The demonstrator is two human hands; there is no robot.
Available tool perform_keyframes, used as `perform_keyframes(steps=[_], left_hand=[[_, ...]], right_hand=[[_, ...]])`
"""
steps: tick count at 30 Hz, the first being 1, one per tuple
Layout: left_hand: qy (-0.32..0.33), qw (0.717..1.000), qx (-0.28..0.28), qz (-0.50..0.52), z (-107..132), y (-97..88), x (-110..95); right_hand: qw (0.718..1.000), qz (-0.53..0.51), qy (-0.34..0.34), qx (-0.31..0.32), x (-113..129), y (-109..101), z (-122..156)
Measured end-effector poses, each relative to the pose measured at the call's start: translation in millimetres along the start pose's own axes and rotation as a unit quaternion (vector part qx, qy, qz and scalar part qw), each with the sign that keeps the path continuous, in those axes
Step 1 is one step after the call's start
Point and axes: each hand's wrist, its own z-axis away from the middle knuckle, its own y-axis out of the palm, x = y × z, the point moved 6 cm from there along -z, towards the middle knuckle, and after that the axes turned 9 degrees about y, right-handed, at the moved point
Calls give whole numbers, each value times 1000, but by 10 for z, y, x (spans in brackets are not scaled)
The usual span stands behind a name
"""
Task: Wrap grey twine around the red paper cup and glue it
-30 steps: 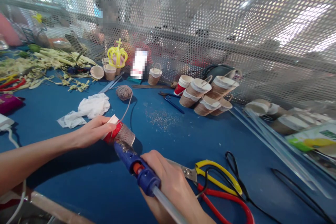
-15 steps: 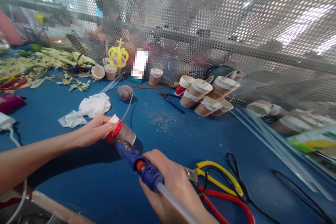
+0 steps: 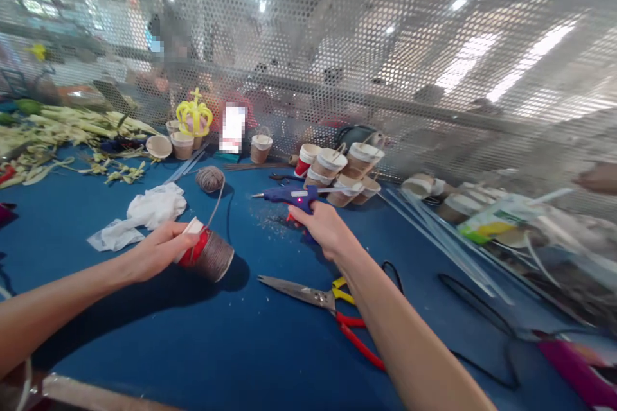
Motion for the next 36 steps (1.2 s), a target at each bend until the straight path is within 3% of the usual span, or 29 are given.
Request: perform_keyframes(steps=[7, 12, 14, 18, 21, 27, 32, 36], left_hand=[[11, 1000, 5, -3, -10, 21, -28], [16, 1000, 5, -8, -5, 14, -34], [19, 1000, 6, -11, 2, 15, -34], [29, 999, 12, -27, 19, 33, -36], [34, 999, 15, -29, 27, 51, -44], [-7, 998, -14, 60, 2, 31, -3], [-100, 970, -88, 203, -20, -12, 134], [-146, 955, -93, 239, -3, 20, 128]], right_hand=[[997, 60, 47, 2, -62, 218, -380], [998, 55, -5, -12, 122, 262, -250], [998, 38, -37, 41, 257, 424, -86], [971, -11, -79, 224, 485, 939, 290], [954, -82, -101, 269, 577, 1139, 404], [949, -178, -127, 228, 643, 987, 369], [943, -224, -161, 185, 743, 742, 443], [942, -222, -179, 177, 774, 699, 470]])
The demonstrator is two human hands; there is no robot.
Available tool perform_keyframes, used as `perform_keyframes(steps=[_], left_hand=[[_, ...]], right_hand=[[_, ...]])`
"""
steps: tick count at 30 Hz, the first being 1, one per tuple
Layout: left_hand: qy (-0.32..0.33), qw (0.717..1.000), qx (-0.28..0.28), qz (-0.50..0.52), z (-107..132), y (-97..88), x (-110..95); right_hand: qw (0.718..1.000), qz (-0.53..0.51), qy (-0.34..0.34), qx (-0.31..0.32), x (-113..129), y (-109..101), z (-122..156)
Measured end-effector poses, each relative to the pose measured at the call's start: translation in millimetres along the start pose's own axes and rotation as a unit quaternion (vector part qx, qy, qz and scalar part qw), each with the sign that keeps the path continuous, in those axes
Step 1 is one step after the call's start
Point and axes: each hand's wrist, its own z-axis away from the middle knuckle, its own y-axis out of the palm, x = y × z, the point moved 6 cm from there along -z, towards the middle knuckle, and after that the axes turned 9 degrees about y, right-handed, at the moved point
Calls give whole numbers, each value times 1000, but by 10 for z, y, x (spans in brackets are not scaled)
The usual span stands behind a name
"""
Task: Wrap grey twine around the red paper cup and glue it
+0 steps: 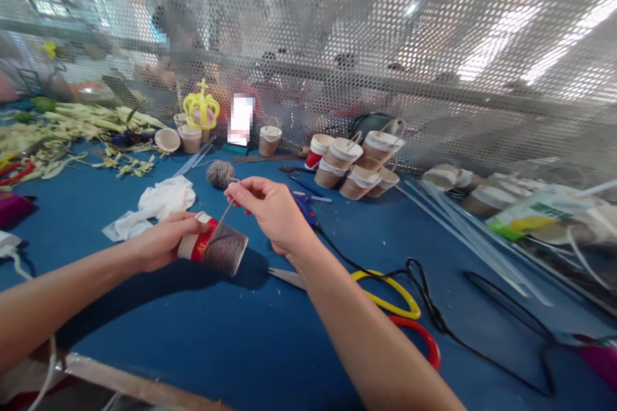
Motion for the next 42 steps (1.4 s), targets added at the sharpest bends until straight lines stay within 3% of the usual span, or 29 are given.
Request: perform_keyframes(steps=[12, 17, 23, 37, 42], left_hand=[[-48, 999, -13, 5, 4, -19, 45], [-49, 999, 17, -15, 51, 34, 38], [-34, 998, 49, -6, 84, 92, 25], [-25, 998, 52, 5, 115, 99, -4], [-19, 1000, 5, 18, 66, 24, 6]], right_hand=[[999, 17, -38, -35, 52, -39, 17], [998, 35, -41, -42, 31, -27, 6], [998, 50, -22, -40, -40, -9, -23], [996, 73, 6, -43, -105, 4, -32], [997, 49, -5, -55, -81, -30, -30]])
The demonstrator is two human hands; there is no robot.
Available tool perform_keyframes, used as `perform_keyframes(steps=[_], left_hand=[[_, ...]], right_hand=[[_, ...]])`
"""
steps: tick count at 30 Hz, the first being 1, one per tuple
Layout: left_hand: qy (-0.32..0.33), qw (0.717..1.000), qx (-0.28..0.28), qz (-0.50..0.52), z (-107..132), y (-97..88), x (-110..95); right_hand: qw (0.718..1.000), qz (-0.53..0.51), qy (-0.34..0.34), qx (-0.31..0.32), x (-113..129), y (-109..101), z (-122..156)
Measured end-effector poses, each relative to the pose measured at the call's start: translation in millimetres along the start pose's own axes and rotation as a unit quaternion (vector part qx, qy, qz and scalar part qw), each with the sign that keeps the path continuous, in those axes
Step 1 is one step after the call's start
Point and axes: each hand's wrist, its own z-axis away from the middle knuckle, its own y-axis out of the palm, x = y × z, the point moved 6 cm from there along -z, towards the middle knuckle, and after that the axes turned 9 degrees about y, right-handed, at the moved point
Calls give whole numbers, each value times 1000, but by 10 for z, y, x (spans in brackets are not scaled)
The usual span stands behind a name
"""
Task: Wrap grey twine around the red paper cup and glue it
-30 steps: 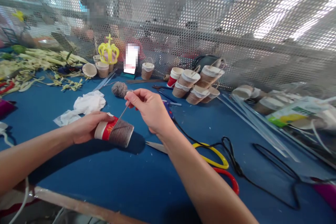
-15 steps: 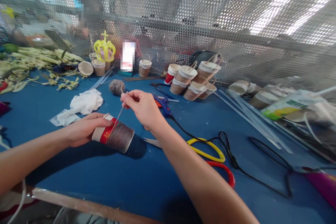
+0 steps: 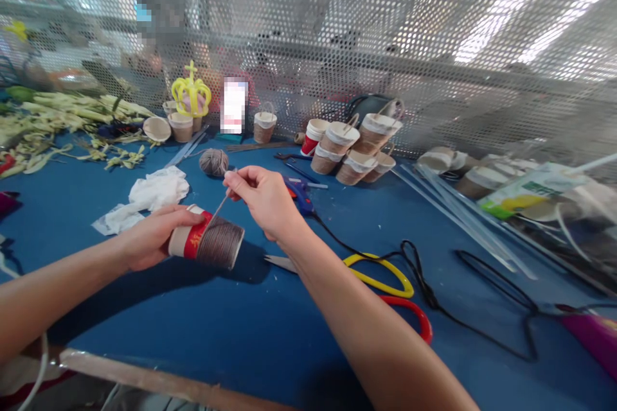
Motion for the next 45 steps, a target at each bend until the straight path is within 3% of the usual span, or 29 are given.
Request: perform_keyframes(steps=[4, 9, 22, 45], left_hand=[[-20, 999, -27, 8, -47, -51, 35], [-22, 999, -13, -25, -21, -14, 16], [-25, 999, -20, -41, 13, 7, 13], [25, 995, 78, -56, 57, 58, 30]], right_hand=[[998, -52, 16, -10, -8, -34, -9], [990, -111, 75, 54, -43, 66, 19], [991, -104, 59, 59, 43, 62, 77], [982, -89, 142, 90, -97, 150, 57]])
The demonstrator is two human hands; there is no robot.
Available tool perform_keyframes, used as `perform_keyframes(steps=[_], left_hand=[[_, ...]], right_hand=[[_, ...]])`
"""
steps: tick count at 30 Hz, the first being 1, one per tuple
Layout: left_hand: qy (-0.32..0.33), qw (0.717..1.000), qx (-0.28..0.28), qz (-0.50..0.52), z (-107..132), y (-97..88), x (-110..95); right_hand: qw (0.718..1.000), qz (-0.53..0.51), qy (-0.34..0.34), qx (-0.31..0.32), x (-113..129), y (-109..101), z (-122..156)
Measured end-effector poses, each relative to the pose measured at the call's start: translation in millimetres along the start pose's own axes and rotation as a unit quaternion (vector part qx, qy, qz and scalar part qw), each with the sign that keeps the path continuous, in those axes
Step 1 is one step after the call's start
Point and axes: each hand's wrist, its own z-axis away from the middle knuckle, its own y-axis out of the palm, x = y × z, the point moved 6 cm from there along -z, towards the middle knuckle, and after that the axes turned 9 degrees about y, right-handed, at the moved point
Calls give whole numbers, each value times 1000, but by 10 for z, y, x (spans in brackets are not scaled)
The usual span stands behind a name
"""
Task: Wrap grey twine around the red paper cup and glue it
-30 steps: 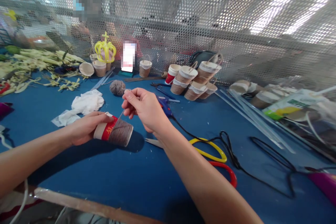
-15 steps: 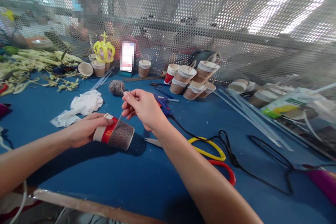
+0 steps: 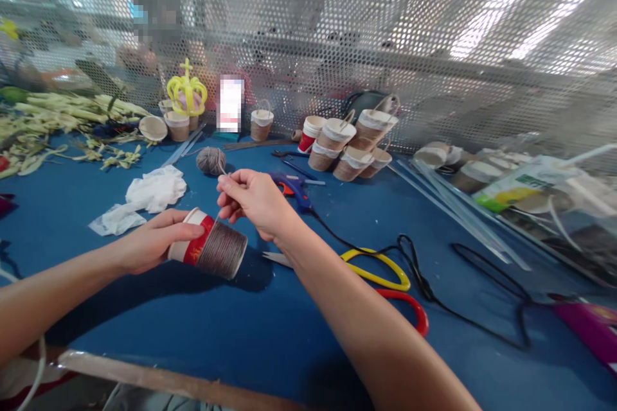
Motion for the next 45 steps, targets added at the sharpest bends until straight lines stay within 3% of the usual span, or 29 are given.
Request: perform_keyframes(steps=[21, 35, 45], left_hand=[[35, 997, 48, -47, 40, 68, -78], [100, 988, 83, -85, 50, 105, -175], [121, 985, 90, -83, 67, 113, -189]], right_hand=[[998, 64, -26, 5, -77, 16, -38], [992, 121, -20, 1, -93, 20, -45], [967, 247, -58, -8, -94, 42, -52]])
